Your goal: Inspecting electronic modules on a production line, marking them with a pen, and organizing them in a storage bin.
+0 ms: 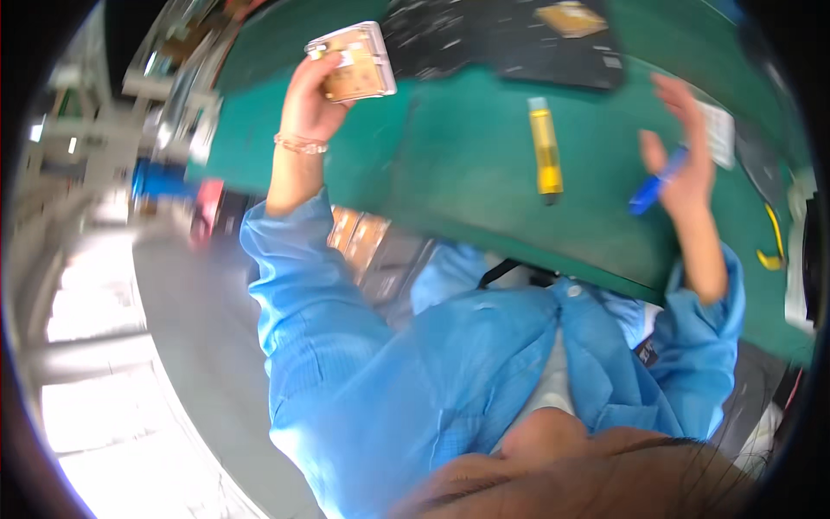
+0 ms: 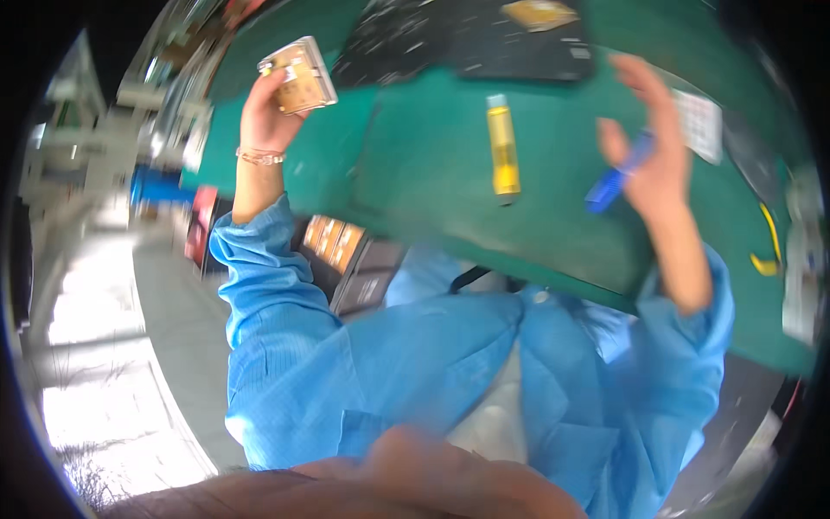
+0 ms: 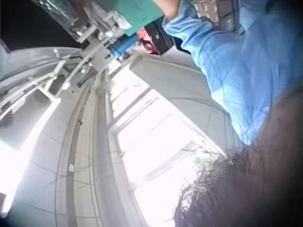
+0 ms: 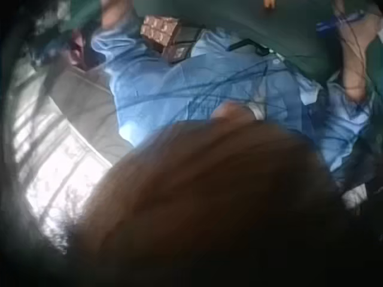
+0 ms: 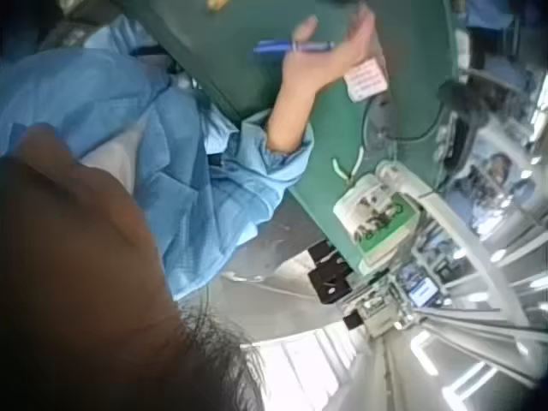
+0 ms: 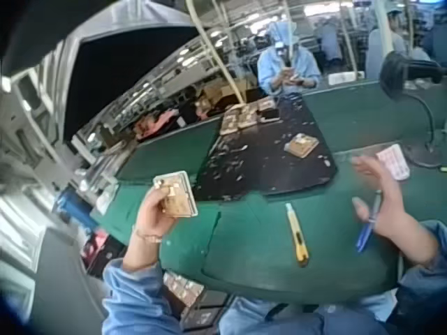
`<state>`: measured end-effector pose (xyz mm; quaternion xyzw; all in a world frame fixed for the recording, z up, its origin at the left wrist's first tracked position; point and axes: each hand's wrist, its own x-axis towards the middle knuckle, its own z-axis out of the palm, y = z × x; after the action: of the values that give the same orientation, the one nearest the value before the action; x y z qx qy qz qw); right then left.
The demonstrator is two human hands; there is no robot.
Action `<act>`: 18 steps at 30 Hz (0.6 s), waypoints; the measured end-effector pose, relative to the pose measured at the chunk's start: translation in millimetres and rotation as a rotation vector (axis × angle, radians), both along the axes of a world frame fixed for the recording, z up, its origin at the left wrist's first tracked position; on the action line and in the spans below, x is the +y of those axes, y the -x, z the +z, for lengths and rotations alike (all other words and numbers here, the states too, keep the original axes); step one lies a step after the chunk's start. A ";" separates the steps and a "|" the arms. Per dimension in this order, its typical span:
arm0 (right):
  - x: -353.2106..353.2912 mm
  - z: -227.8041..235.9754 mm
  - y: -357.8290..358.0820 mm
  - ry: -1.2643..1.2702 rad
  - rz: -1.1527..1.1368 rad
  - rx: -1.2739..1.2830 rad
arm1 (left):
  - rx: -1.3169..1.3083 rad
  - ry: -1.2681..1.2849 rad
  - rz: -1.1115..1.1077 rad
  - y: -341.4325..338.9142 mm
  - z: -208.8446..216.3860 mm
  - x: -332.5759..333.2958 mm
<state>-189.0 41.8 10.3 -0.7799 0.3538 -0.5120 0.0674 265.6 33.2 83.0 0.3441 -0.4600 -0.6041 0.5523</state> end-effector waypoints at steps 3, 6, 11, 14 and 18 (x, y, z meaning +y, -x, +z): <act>-10.6 -12.0 -0.9 -0.080 -0.016 -0.025 | 0.088 -0.001 0.356 -121.1 -28.3 105.7; -14.5 -27.9 3.9 -0.176 -0.034 0.019 | 0.106 -0.106 0.709 -197.8 -87.3 213.5; -15.0 -49.8 -1.4 -0.278 -0.083 0.071 | 0.263 -0.546 1.223 -308.9 -270.6 385.8; -24.9 -47.6 7.6 -0.310 -0.109 0.144 | 0.396 -0.753 1.395 -307.6 -363.5 418.9; -26.3 -49.9 12.7 -0.313 -0.199 0.197 | 0.318 -0.959 1.438 -303.9 -430.9 403.6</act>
<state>-201.7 15.5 -39.7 -0.7673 0.5092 -0.3762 0.1021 569.5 436.8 -347.9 0.6574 0.2541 -0.2786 0.6524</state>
